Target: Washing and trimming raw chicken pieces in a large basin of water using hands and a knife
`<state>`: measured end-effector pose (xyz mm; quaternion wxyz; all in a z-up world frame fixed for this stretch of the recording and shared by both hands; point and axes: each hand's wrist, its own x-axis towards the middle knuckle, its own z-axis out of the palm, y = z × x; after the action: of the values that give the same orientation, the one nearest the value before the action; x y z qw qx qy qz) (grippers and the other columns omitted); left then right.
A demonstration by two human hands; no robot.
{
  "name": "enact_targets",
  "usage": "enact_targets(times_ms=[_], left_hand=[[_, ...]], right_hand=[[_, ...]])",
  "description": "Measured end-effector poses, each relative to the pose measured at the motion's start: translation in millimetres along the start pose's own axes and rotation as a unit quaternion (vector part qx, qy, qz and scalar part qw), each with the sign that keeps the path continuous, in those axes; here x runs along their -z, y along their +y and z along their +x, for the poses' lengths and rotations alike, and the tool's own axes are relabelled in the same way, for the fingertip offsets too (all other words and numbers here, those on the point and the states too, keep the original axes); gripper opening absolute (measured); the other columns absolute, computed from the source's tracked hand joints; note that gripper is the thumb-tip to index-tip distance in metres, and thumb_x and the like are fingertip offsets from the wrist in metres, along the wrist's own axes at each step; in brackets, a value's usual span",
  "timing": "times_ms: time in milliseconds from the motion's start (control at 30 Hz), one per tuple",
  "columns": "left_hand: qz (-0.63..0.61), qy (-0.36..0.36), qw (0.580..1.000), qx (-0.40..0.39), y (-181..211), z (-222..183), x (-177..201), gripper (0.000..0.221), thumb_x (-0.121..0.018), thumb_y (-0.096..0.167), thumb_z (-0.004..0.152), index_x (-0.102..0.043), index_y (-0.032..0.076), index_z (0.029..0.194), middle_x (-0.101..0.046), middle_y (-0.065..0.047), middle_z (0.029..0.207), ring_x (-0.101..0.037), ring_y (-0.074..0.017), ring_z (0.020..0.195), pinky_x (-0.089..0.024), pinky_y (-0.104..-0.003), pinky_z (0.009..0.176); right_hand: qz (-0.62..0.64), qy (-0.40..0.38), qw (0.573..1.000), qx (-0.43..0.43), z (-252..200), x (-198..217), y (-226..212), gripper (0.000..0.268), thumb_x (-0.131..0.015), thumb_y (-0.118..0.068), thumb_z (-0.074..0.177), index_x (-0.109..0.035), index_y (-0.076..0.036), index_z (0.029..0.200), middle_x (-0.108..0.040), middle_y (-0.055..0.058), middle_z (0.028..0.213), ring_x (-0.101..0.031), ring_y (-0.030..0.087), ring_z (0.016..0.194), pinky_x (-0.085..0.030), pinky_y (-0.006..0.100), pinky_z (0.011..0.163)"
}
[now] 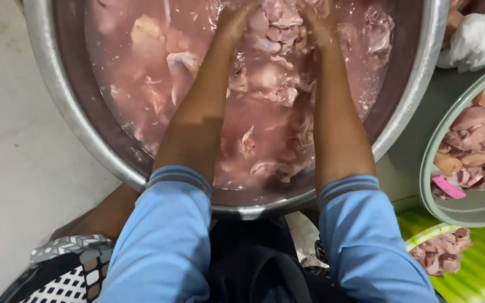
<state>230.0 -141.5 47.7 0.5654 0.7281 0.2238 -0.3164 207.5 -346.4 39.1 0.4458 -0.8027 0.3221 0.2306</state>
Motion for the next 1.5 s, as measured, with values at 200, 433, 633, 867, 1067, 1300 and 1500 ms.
enact_targets(times_ms=[200,433,633,867,1067,1300,1500], left_hand=[[-0.233,0.022,0.966,-0.108,-15.3,-74.6,2.7,0.080,-0.075,0.041,0.062,-0.040,0.013,0.130,-0.052,-0.012,0.126,-0.062,-0.0268,0.105,-0.058,-0.034,0.089],[-0.436,0.073,0.888,-0.124,-99.6,-180.1,-0.9,0.070,-0.072,0.025,0.077,-0.035,0.009,0.135,-0.041,-0.020,0.130,-0.041,-0.0302,0.120,-0.037,-0.041,0.100],[-0.465,0.077,0.881,0.028,-167.8,-232.5,6.8,0.066,-0.065,0.045,0.081,-0.037,0.016,0.133,-0.034,-0.020,0.134,-0.035,-0.0333,0.120,-0.034,-0.043,0.092],[-0.490,0.115,0.864,0.021,-197.6,-221.2,10.0,0.050,-0.073,0.033,0.072,-0.051,0.018,0.114,-0.053,-0.009,0.098,-0.056,-0.0193,0.077,-0.042,-0.023,0.045],[-0.543,0.175,0.819,0.063,-171.2,-262.7,-1.9,0.042,-0.076,0.019,0.064,-0.051,0.017,0.099,-0.059,-0.010,0.087,-0.059,-0.0231,0.076,-0.047,-0.033,0.053],[-0.538,0.124,0.830,0.079,-224.7,-196.7,-0.6,0.027,-0.073,0.028,0.067,-0.063,0.014,0.087,-0.059,-0.002,0.074,-0.059,-0.0142,0.069,-0.051,-0.028,0.057],[0.128,0.175,0.976,0.017,-152.4,-229.7,52.3,0.064,-0.062,0.028,0.074,-0.044,0.028,0.135,-0.052,-0.007,0.130,-0.041,-0.0268,0.129,-0.033,-0.043,0.108]], right_hand=[[0.305,-0.016,0.921,0.244,-75.4,-1.2,16.5,0.078,-0.080,-0.032,0.077,-0.031,-0.021,0.137,-0.051,0.013,0.136,-0.052,0.031,0.124,-0.046,0.043,0.101],[0.260,-0.047,0.946,0.185,-222.6,-27.4,42.8,0.085,-0.068,-0.018,0.076,-0.017,-0.013,0.144,-0.035,0.024,0.141,-0.056,0.031,0.110,-0.052,0.033,0.079],[0.224,-0.070,0.958,0.162,-261.6,-63.3,95.0,0.073,-0.071,-0.024,0.074,-0.038,-0.019,0.138,-0.051,0.018,0.128,-0.055,0.031,0.110,-0.048,0.040,0.092],[0.188,-0.076,0.959,0.199,-258.5,-75.4,127.3,0.051,-0.074,-0.028,0.078,-0.054,-0.009,0.121,-0.058,0.021,0.116,-0.056,0.033,0.103,-0.045,0.043,0.089],[0.041,-0.024,0.990,0.130,-282.2,-107.6,112.7,0.110,-0.084,-0.043,0.068,-0.011,-0.022,0.146,-0.039,0.018,0.141,-0.049,0.037,0.122,-0.040,0.047,0.103],[0.044,-0.034,0.983,0.175,-318.5,-80.6,75.6,0.079,-0.070,-0.032,0.078,-0.025,-0.016,0.141,-0.044,0.027,0.133,-0.047,0.046,0.119,-0.040,0.051,0.102],[0.029,-0.012,0.999,0.028,-242.8,-75.2,69.2,0.078,-0.067,-0.048,0.078,-0.031,-0.011,0.137,-0.047,0.022,0.133,-0.047,0.038,0.123,-0.035,0.048,0.106]])
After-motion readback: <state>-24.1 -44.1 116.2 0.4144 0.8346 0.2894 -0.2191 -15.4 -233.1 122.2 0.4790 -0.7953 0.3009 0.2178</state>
